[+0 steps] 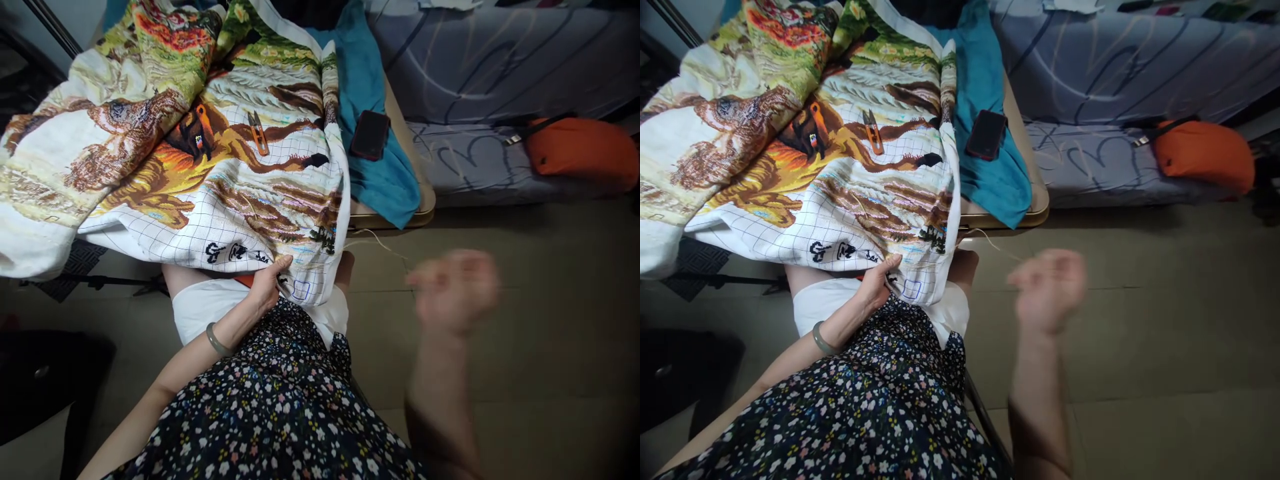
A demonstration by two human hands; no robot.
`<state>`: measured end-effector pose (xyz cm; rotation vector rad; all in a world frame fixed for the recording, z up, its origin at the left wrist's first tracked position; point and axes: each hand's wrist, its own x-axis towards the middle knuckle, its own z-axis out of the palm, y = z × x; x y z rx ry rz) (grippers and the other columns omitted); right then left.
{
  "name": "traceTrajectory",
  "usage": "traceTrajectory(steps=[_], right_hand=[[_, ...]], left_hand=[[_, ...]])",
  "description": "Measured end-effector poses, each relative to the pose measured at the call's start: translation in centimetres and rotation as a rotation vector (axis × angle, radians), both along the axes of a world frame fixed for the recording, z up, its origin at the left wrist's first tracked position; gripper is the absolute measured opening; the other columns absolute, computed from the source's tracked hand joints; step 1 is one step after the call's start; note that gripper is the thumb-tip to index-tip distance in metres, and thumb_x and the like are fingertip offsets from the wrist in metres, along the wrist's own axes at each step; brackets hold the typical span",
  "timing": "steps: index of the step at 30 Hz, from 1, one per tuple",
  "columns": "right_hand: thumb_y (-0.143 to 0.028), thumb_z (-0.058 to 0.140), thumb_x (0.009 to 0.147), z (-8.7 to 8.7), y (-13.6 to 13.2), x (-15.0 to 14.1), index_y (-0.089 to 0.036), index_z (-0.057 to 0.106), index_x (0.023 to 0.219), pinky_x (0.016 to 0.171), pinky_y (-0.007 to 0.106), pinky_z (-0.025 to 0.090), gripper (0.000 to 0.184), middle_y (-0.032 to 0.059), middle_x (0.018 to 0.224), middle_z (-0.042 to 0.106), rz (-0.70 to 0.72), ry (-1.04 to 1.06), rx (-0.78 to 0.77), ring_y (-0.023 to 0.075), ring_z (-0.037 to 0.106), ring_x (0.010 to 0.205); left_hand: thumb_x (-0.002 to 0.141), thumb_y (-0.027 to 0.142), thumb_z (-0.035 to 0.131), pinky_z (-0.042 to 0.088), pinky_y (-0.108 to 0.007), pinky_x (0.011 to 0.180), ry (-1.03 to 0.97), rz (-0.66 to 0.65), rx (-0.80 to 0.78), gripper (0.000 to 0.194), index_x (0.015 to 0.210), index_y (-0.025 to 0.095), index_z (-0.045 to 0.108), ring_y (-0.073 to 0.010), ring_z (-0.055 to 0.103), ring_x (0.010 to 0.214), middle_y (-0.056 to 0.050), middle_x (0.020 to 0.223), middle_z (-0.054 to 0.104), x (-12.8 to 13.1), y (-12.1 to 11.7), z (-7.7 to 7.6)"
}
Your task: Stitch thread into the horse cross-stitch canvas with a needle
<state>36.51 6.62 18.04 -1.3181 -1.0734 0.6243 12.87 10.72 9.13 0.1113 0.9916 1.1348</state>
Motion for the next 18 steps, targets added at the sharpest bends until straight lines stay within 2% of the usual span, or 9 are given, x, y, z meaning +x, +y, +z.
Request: traceTrajectory(steps=[1, 2, 4, 6, 11, 18], right_hand=[[-0.036, 0.061, 0.087, -1.5, 0.2, -2.0, -0.023, 0.059, 0.08, 0.039, 0.023, 0.039, 0.014, -0.0075, 0.049, 0.04, 0.063, 0.039, -0.051, 0.0099, 0.041, 0.038], [-0.033, 0.06, 0.086, -2.9, 0.4, -4.1, -0.022, 0.06, 0.084, 0.04, 0.022, 0.039, 0.011, -0.0069, 0.049, 0.045, 0.193, 0.013, -0.156, 0.0103, 0.044, 0.039], [-0.028, 0.057, 0.087, -5.3, 0.5, -7.8, -0.02, 0.065, 0.091, 0.045, 0.022, 0.042, 0.012, -0.0038, 0.055, 0.057, 0.392, -0.113, -0.275, 0.011, 0.052, 0.045], [-0.026, 0.055, 0.088, -6.5, 0.6, -10.1, -0.018, 0.069, 0.094, 0.053, 0.023, 0.046, 0.017, -0.0014, 0.059, 0.062, 0.428, -0.238, -0.283, 0.0117, 0.057, 0.051], [-0.026, 0.053, 0.088, -6.8, 1.0, -11.0, -0.016, 0.073, 0.094, 0.057, 0.024, 0.048, 0.022, 0.0007, 0.058, 0.066, 0.356, -0.304, -0.273, 0.013, 0.06, 0.05], [-0.026, 0.053, 0.087, -6.8, 1.4, -10.9, -0.015, 0.074, 0.092, 0.056, 0.024, 0.047, 0.025, 0.0026, 0.059, 0.068, 0.357, -0.355, -0.282, 0.014, 0.061, 0.052]], left_hand=[[0.051, 0.022, 0.088, 0.052, -0.035, 0.094, -0.005, -0.007, 0.002, 0.037, 0.083, 0.013, 0.072, -0.0248, 0.07, 0.097, -0.008, 0.086, 0.075, 0.0, 0.0, 0.1], [0.051, 0.022, 0.088, 0.052, -0.035, 0.093, -0.009, -0.016, 0.0, 0.037, 0.083, 0.013, 0.071, -0.0245, 0.07, 0.096, -0.008, 0.085, 0.075, -0.1, 0.0, 0.1], [0.051, 0.022, 0.088, 0.052, -0.034, 0.089, -0.009, -0.036, -0.016, 0.036, 0.081, 0.012, 0.071, -0.0235, 0.071, 0.09, -0.008, 0.082, 0.074, -0.1, 0.0, 0.1], [0.051, 0.023, 0.088, 0.052, -0.033, 0.085, -0.004, -0.047, -0.024, 0.034, 0.078, 0.011, 0.071, -0.0211, 0.07, 0.081, -0.006, 0.077, 0.073, -0.2, 0.0, 0.1], [0.05, 0.023, 0.088, 0.053, -0.03, 0.078, -0.01, -0.049, -0.015, 0.031, 0.074, 0.012, 0.071, -0.0171, 0.067, 0.069, -0.004, 0.072, 0.072, -0.1, -0.1, 0.3], [0.052, 0.02, 0.086, 0.052, -0.027, 0.073, -0.013, -0.03, -0.037, 0.026, 0.071, 0.012, 0.07, -0.0136, 0.065, 0.064, -0.003, 0.07, 0.071, 0.0, 0.0, 0.7]])
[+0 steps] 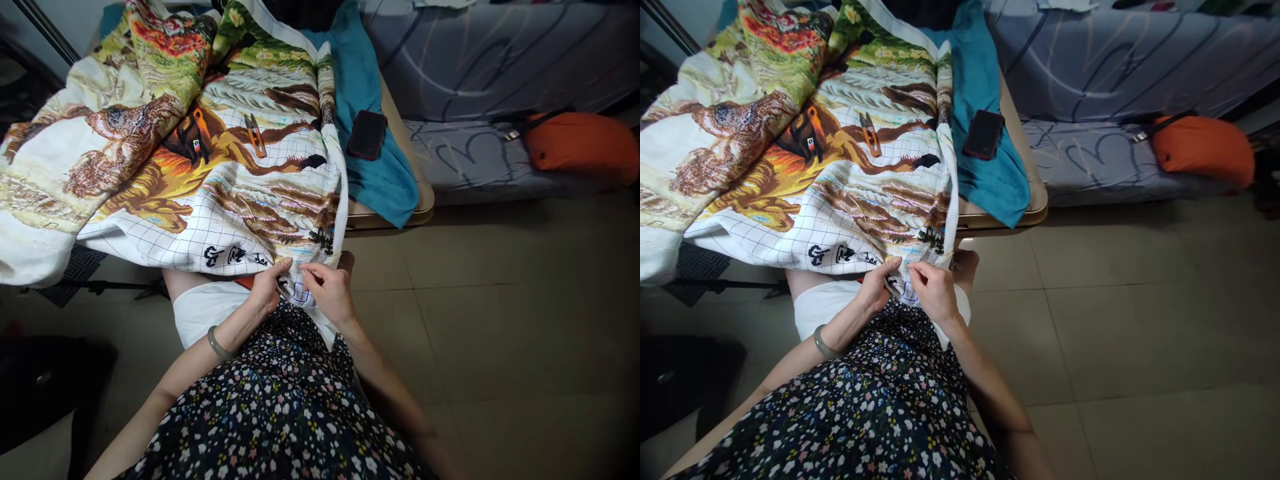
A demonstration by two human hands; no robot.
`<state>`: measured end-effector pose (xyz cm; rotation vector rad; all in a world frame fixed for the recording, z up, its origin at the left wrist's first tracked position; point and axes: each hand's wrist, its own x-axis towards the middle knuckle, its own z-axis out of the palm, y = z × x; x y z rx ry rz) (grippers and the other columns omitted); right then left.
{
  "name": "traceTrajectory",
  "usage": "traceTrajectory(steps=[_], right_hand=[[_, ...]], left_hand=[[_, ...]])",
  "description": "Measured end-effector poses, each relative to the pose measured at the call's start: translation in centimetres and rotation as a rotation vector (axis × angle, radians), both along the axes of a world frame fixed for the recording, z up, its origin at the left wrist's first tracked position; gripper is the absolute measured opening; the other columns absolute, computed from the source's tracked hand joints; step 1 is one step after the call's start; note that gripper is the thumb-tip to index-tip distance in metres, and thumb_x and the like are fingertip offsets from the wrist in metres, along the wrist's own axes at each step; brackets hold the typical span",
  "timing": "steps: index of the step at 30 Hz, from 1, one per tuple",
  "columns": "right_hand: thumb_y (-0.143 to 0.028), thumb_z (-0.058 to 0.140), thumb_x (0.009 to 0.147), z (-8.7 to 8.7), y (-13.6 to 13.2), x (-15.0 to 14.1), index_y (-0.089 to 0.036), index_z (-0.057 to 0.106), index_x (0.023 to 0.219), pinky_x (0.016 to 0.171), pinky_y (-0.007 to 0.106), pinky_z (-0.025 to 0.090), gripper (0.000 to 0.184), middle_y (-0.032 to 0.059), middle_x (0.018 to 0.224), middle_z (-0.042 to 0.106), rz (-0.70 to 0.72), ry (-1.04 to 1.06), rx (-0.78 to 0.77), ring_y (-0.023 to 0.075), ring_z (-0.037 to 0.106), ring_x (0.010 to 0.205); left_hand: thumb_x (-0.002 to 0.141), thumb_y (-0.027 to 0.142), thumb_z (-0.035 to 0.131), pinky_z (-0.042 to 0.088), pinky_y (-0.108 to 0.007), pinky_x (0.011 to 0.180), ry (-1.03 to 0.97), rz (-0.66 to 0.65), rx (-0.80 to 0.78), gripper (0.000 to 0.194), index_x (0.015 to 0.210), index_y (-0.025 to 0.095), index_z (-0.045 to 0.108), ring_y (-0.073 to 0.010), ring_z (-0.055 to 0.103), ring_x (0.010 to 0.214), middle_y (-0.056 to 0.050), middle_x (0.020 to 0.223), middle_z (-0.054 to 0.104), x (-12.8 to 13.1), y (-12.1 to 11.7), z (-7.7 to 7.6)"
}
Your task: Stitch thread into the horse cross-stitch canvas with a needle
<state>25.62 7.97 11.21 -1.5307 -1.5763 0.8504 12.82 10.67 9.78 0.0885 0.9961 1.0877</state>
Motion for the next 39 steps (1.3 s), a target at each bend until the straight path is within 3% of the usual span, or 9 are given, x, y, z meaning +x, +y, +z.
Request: traceTrajectory(steps=[9, 14, 20, 31, 39], right_hand=[[-0.022, 0.053, 0.085, 0.7, 0.1, -1.2, -0.021, 0.071, 0.082, 0.062, 0.028, 0.047, 0.018, 0.0034, 0.064, 0.07, -0.078, -0.24, 0.059, 0.0171, 0.062, 0.056], [-0.023, 0.052, 0.085, 0.0, -0.4, -2.3, -0.02, 0.063, 0.084, 0.061, 0.027, 0.047, 0.012, 0.0022, 0.065, 0.068, -0.124, -0.042, -0.03, 0.0164, 0.062, 0.058], [-0.028, 0.058, 0.08, -1.2, -0.6, -2.6, -0.019, 0.061, 0.073, 0.064, 0.028, 0.049, 0.012, 0.0034, 0.07, 0.068, -0.193, 0.154, -0.068, 0.0166, 0.062, 0.065], [-0.026, 0.058, 0.079, -1.0, -0.7, -2.8, -0.019, 0.061, 0.071, 0.062, 0.028, 0.048, 0.011, 0.0018, 0.066, 0.065, -0.19, 0.156, -0.065, 0.0159, 0.06, 0.062], [-0.029, 0.059, 0.08, -1.7, -0.6, -3.0, -0.019, 0.062, 0.07, 0.061, 0.027, 0.049, 0.014, 0.0027, 0.068, 0.067, -0.218, 0.163, -0.041, 0.0168, 0.062, 0.064]], left_hand=[[0.052, 0.019, 0.085, 0.05, -0.028, 0.077, 0.04, 0.011, 0.008, 0.026, 0.072, 0.013, 0.071, -0.0158, 0.066, 0.071, -0.003, 0.072, 0.071, 0.1, 0.0, -0.1], [0.05, 0.024, 0.088, 0.048, -0.028, 0.069, 0.054, -0.034, -0.002, 0.029, 0.068, 0.012, 0.069, -0.0137, 0.061, 0.062, -0.003, 0.066, 0.069, -0.1, 0.1, -0.5], [0.045, 0.024, 0.089, 0.044, -0.027, 0.06, 0.123, -0.057, -0.06, 0.03, 0.06, 0.012, 0.066, -0.0119, 0.056, 0.054, -0.001, 0.058, 0.064, -0.3, 0.6, -0.8], [0.047, 0.02, 0.086, 0.042, -0.025, 0.056, 0.156, 0.008, -0.042, 0.027, 0.056, 0.015, 0.061, -0.0101, 0.053, 0.052, 0.001, 0.055, 0.059, 0.1, 0.6, -0.5], [0.048, 0.022, 0.088, 0.039, -0.025, 0.051, 0.161, -0.018, -0.067, 0.03, 0.058, 0.013, 0.061, -0.009, 0.052, 0.048, 0.002, 0.054, 0.058, -0.1, 0.7, -0.4]])
